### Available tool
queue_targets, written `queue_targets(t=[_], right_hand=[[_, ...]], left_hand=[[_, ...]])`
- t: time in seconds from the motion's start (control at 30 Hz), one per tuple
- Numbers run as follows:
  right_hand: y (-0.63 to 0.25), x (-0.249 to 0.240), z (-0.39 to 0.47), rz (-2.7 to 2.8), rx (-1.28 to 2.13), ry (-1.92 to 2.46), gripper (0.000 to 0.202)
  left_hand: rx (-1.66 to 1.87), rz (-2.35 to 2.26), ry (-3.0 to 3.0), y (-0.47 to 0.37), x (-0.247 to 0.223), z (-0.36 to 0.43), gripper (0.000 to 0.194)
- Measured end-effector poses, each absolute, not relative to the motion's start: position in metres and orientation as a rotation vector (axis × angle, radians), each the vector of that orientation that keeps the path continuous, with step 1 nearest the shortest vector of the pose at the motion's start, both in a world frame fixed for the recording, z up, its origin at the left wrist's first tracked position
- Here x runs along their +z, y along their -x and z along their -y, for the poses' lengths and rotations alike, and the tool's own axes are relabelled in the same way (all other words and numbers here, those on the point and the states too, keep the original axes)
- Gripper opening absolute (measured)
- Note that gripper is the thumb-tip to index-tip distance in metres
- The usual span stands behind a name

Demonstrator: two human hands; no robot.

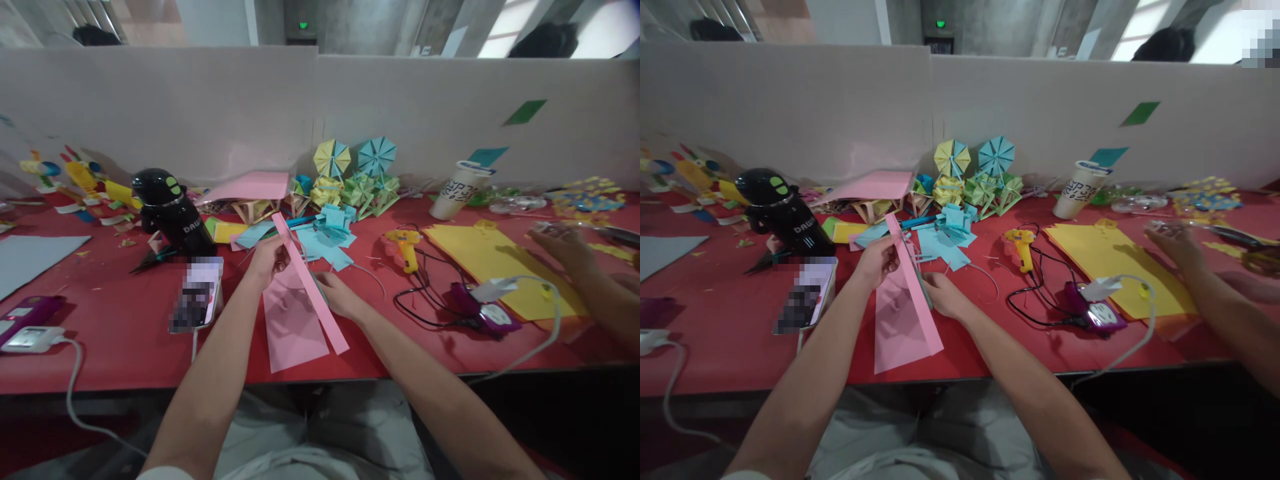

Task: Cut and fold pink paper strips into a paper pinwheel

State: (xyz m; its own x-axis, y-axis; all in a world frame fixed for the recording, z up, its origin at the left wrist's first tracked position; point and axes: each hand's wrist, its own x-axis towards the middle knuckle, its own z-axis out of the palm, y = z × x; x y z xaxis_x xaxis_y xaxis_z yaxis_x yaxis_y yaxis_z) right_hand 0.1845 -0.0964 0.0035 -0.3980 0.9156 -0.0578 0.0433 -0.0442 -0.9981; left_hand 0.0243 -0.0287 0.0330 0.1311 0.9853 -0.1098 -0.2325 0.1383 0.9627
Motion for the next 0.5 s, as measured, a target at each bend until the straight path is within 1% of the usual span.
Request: queue_targets(t=[0.23,0.37,0.5], right_hand=[[-0.1845,0.005,0.0964,1.555,1.515,1.072,0.058],[-0.1853,0.0019,0.0934,1.55,1.445,1.116,0.057],[-0.1856,-0.001,0.0909,1.54,1.389,1.16,0.049]], left_hand=[[1.149,-1.0,-1.001,-0.0245,0.0332,0.0288,0.024],[1.151,-0.997,-0.996,-0.0242,0.0331,0.0288,0.025],[1.148,-0.987,-1.01,-0.0235,0.0331,0.029,0.026]])
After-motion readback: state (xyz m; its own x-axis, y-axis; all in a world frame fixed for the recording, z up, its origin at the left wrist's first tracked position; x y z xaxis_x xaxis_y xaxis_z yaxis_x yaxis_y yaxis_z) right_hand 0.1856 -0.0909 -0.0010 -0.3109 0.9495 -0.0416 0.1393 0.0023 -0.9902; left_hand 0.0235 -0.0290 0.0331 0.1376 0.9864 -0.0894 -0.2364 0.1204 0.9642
